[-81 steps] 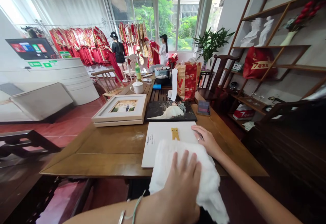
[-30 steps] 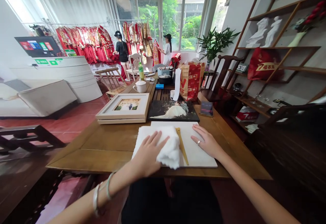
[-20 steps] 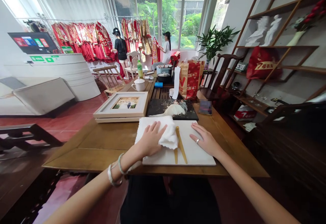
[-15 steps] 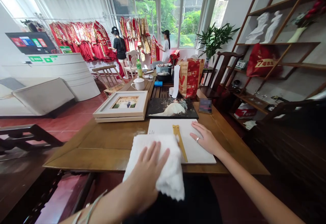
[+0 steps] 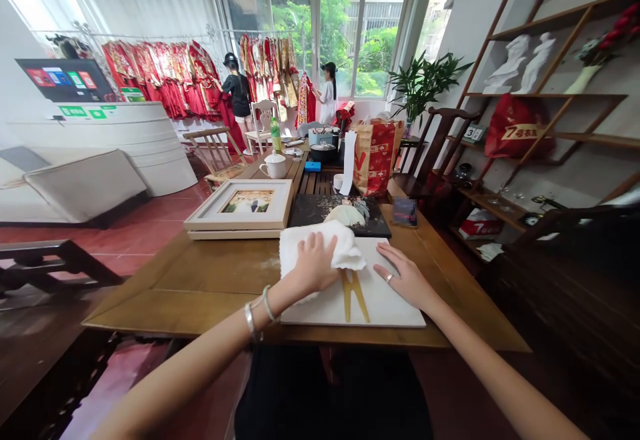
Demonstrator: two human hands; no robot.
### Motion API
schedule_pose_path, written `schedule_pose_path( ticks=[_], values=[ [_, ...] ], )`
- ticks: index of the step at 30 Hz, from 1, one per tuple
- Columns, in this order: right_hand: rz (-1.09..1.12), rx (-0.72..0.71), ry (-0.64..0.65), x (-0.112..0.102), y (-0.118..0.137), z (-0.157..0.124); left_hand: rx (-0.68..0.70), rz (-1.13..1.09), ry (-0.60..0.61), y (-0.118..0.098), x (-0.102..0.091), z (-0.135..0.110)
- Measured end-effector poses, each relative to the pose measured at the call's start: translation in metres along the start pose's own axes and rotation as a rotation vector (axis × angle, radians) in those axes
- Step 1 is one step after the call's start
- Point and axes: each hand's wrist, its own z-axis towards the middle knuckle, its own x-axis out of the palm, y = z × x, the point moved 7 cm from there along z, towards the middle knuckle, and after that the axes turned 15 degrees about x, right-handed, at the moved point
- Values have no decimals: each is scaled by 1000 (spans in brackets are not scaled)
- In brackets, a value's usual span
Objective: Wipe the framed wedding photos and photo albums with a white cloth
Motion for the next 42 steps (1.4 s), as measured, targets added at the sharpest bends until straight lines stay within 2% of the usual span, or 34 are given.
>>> schedule_pose_path(
  ticks=[4, 7, 9, 12, 15, 18, 24, 26, 28, 31, 36, 38, 40, 42],
  values=[
    [52, -29, -34, 0, -1, 2, 11, -26, -17, -23, 2, 24],
    [83, -54, -33, 0, -3, 2, 57, -30, -31, -48, 6, 18],
    [86, -54, -16, 0, -4, 2, 120, -30, -32, -68, 12, -1],
    [83, -40, -13, 0, -5, 2, 229, -39, -17, -95, 22, -44],
    [75, -23, -27, -1, -5, 1, 302, -62, 24, -108, 26, -75],
    [74, -33, -34, -1, -5, 0, 302, -73, 49, -96, 22, -72],
    [42, -49, -34, -1, -5, 2, 196, -29, -67, -28, 5, -3],
    [19, -28, -26, -1, -6, 2, 147, -22, -79, -7, 5, 11],
    [15, -18, -23, -2, -6, 2, 132, -25, -69, 4, 6, 14],
    [31, -19, -29, -3, -5, 2, 164, -42, -36, -4, 5, -5],
    [16, -9, -29, -3, -6, 1, 246, -84, 70, -52, 4, -68],
    [22, -13, -32, -3, -6, 1, 258, -92, 105, -65, 6, -87],
    [25, -14, -37, -3, -6, 1, 270, -88, 105, -66, 7, -92],
    [21, -15, -36, -3, -6, 0, 277, -69, 58, -58, 7, -82]
  ],
)
